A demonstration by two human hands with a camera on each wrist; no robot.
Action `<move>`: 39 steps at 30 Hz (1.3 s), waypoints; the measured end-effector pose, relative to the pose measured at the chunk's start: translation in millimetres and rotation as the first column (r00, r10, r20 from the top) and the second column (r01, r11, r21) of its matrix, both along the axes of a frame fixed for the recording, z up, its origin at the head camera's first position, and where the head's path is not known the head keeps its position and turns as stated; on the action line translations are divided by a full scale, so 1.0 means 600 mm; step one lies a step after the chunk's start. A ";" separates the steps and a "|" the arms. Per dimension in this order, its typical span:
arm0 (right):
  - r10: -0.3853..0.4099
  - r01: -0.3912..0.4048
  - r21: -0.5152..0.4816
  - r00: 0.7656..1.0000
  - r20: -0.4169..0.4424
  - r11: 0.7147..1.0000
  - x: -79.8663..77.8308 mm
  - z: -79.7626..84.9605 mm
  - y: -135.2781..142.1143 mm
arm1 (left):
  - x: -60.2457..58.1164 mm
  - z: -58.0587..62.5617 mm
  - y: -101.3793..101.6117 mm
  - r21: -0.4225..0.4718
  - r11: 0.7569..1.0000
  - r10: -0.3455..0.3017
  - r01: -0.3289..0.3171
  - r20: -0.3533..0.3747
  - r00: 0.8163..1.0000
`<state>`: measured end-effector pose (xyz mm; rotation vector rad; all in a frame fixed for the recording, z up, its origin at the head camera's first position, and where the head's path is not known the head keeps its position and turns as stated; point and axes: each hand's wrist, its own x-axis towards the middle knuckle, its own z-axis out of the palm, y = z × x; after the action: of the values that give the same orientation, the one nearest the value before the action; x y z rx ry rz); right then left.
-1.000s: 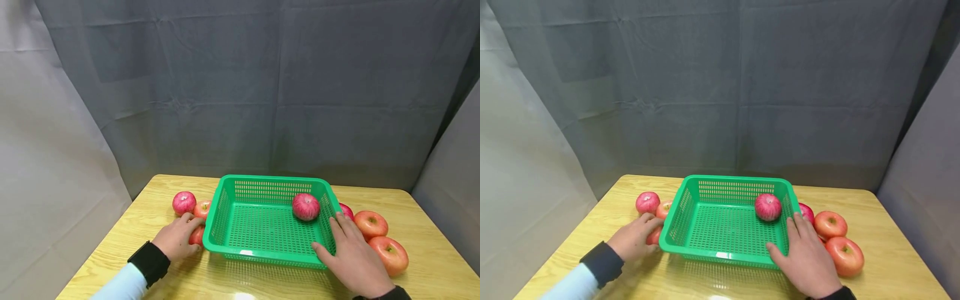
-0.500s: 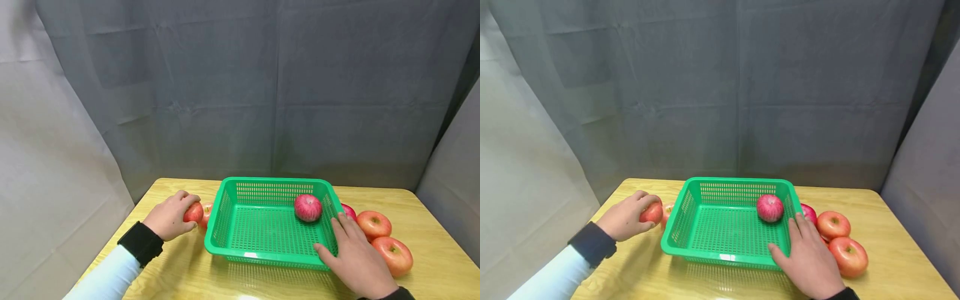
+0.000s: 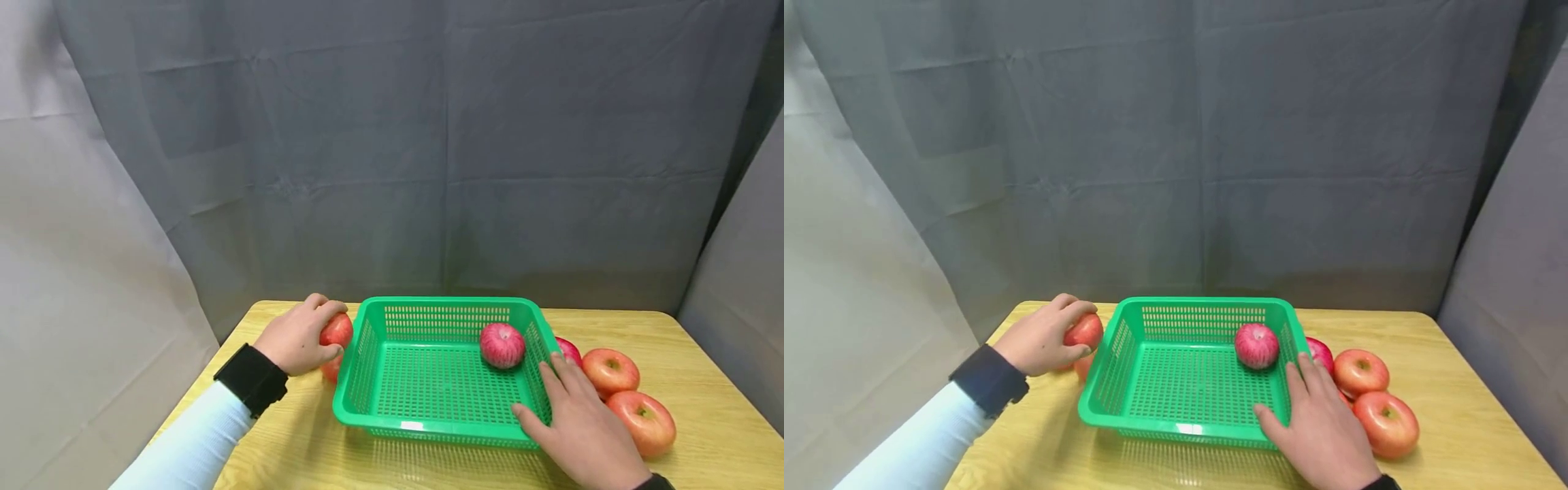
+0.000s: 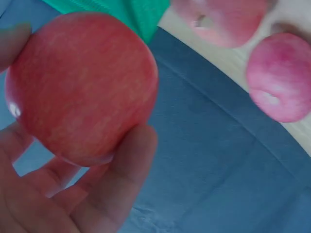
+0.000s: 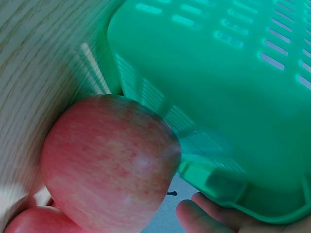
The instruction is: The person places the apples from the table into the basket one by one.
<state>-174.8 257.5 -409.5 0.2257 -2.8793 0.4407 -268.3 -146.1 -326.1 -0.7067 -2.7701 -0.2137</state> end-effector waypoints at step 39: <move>-0.020 0.021 0.019 0.998 -0.054 1.000 -0.006 -0.004 -0.004 | -0.067 -0.025 0.171 -0.109 0.994 -0.021 0.025 0.043 0.999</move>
<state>-178.3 254.9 -412.1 0.2075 -2.8318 0.3969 -308.5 -43.4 -341.2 -0.7700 -2.8327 -0.0826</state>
